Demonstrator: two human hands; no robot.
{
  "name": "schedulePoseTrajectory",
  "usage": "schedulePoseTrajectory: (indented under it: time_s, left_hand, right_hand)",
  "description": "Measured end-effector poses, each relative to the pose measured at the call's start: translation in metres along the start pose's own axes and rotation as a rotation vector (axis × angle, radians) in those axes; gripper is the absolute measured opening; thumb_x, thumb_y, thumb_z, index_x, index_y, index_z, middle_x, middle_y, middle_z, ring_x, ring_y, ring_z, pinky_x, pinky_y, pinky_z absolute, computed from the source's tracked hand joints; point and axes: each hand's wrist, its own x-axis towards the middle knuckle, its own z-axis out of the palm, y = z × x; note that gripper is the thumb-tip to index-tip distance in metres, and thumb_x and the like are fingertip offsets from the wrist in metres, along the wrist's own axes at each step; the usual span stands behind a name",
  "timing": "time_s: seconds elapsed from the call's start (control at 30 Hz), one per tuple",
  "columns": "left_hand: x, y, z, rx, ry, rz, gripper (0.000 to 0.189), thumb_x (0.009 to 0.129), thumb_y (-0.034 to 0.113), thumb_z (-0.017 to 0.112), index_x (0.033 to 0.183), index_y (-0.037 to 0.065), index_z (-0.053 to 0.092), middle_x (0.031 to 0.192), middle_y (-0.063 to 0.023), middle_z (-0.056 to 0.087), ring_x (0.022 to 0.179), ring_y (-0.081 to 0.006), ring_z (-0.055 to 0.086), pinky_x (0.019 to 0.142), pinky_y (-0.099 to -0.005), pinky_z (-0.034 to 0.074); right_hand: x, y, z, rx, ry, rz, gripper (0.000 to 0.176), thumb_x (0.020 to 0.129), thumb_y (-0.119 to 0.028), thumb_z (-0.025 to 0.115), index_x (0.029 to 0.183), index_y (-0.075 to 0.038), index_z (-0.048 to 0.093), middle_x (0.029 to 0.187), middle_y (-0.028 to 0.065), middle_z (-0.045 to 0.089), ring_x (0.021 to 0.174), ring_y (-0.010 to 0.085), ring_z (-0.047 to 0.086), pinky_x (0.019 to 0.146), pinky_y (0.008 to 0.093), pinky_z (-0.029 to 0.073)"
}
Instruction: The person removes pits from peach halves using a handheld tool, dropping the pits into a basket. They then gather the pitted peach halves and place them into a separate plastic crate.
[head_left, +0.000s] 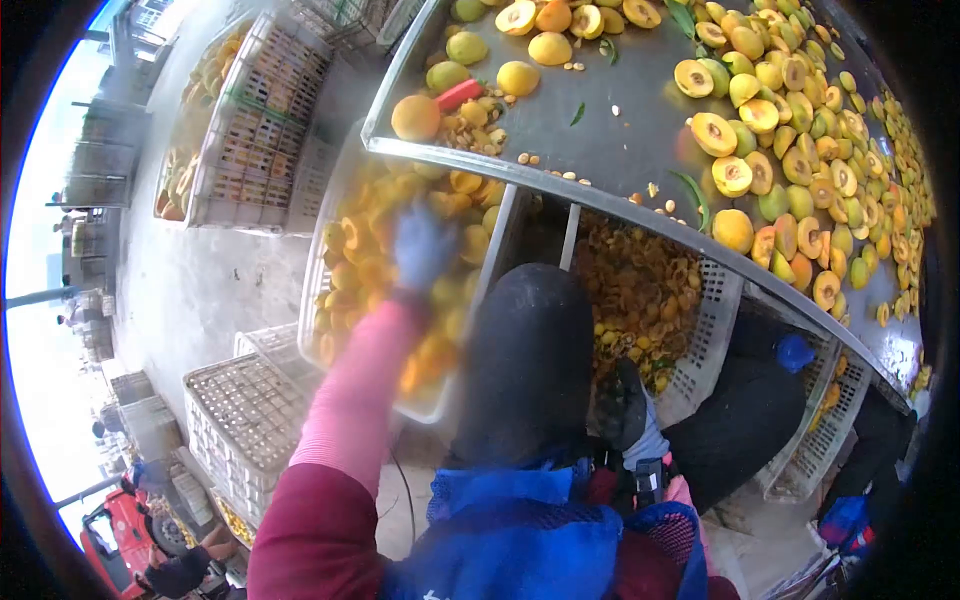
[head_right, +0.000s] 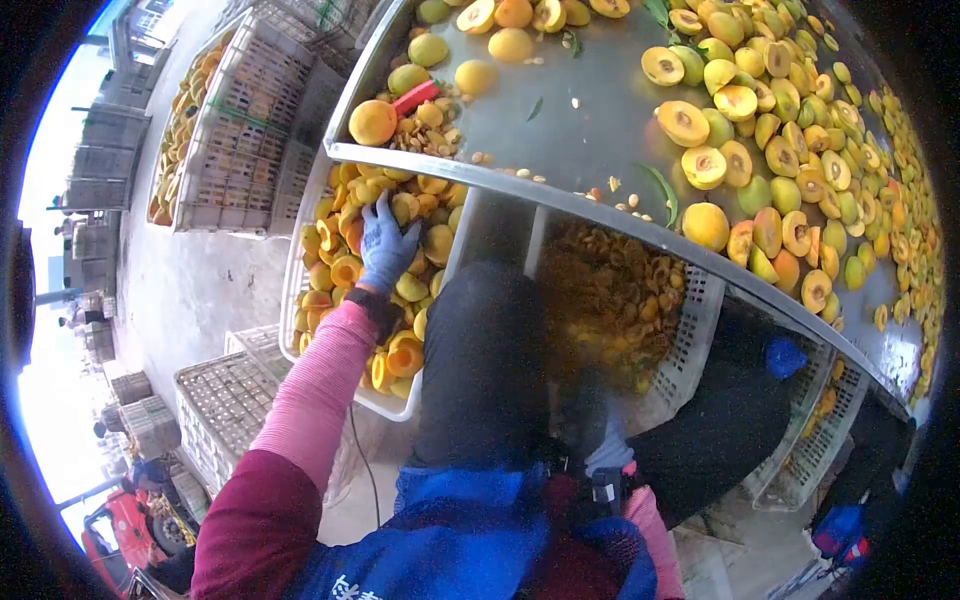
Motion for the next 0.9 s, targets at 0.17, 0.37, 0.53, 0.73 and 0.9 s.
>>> schedulePoseTrajectory:
  time_s: [0.17,0.37,0.53,0.73,0.9]
  left_hand:
    - [0.035,0.008,-0.002,-0.049,-0.053,0.26,0.063,0.075,0.025,0.068,0.13,0.009,0.041,0.12,-0.0233,0.047,0.109,-0.0418,0.05,0.089,-0.0477,0.045]
    - [0.075,0.024,0.062,0.068,-0.184,0.391,0.04,0.086,0.034,0.053,0.115,0.007,0.057,0.118,-0.0236,0.055,0.109,-0.0409,0.052,0.092,-0.0472,0.043]
    - [0.093,0.015,0.066,0.094,-0.241,0.593,0.037,0.086,0.032,0.052,0.111,0.006,0.06,0.114,-0.0233,0.059,0.108,-0.0402,0.054,0.093,-0.0482,0.042]
    - [0.013,0.006,-0.002,0.192,-0.063,0.584,0.065,0.08,0.043,0.063,0.133,0.011,0.044,0.138,-0.0193,0.04,0.124,-0.0393,0.041,0.099,-0.0493,0.037]
    - [0.008,-0.007,0.026,0.201,-0.116,0.677,0.061,0.088,0.05,0.047,0.138,0.014,0.041,0.144,-0.0152,0.033,0.134,-0.0342,0.027,0.108,-0.0537,0.02]
  right_hand:
    - [0.013,-0.008,0.031,-0.011,0.126,0.075,0.041,0.092,-0.047,0.052,0.065,-0.017,0.055,0.05,-0.0029,0.048,0.038,0.0128,0.042,0.035,0.0265,0.031]
    - [0.001,-0.031,0.068,0.011,0.253,-0.008,0.036,0.092,-0.045,0.053,0.07,-0.018,0.057,0.055,-0.003,0.051,0.045,0.0123,0.047,0.038,0.0274,0.035]
    - [-0.015,-0.058,0.087,0.073,0.18,-0.003,0.031,0.094,-0.043,0.051,0.073,-0.019,0.054,0.054,-0.0039,0.049,0.044,0.0111,0.046,0.038,0.0266,0.036]
    - [-0.022,-0.025,0.03,-0.076,0.043,0.031,0.027,0.097,-0.035,0.045,0.103,-0.012,0.059,0.07,0.0031,0.057,0.054,0.0177,0.052,0.047,0.0287,0.042]
    - [-0.024,-0.033,0.034,0.465,-0.199,0.06,0.03,0.098,-0.035,0.038,0.092,-0.013,0.058,0.072,0.0041,0.057,0.059,0.017,0.057,0.049,0.0303,0.045]
